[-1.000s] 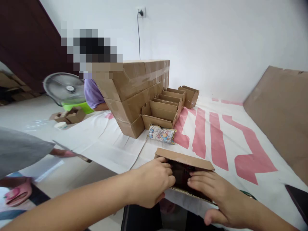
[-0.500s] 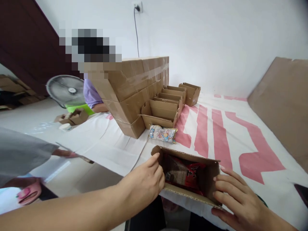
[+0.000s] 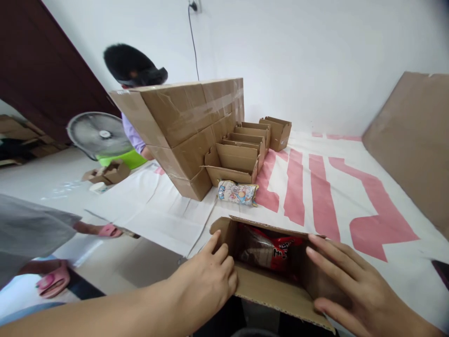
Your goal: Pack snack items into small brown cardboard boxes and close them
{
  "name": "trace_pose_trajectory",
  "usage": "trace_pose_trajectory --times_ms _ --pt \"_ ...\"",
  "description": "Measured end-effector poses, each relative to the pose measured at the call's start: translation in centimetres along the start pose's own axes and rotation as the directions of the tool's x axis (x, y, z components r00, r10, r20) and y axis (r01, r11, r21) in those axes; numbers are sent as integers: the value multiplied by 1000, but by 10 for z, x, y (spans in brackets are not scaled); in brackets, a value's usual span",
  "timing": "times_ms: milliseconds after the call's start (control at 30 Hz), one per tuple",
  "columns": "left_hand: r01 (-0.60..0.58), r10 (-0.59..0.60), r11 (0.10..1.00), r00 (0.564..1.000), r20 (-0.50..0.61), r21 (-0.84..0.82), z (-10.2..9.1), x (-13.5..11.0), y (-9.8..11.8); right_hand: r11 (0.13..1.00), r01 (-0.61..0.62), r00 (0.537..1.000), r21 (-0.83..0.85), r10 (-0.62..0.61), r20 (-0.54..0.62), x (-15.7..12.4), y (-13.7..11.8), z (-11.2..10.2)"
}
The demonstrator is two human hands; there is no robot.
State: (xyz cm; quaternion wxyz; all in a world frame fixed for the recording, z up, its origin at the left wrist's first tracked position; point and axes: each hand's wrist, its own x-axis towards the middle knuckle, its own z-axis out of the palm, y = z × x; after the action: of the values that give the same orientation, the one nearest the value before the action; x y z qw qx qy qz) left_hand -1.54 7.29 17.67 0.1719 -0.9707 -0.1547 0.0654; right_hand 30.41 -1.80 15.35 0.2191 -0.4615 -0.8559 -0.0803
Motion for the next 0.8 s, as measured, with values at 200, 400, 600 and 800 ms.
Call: trace_pose_trajectory --times_ms 200,400,600,800 --pt "12 -11 999 1000 20 -40 -4 1 -2 991 48 994 -128 -36 100 -1 6 11" --pt "37 -15 981 993 115 -189 -9 11 -14 995 14 986 -95 2 165 1 22 25" --pt "78 -5 952 970 242 -296 -21 21 -34 999 4 975 -38 5 224 8 37 26" --pt "89 30 865 973 229 -494 -47 52 -65 1000 -26 969 10 23 245 11 39 29"
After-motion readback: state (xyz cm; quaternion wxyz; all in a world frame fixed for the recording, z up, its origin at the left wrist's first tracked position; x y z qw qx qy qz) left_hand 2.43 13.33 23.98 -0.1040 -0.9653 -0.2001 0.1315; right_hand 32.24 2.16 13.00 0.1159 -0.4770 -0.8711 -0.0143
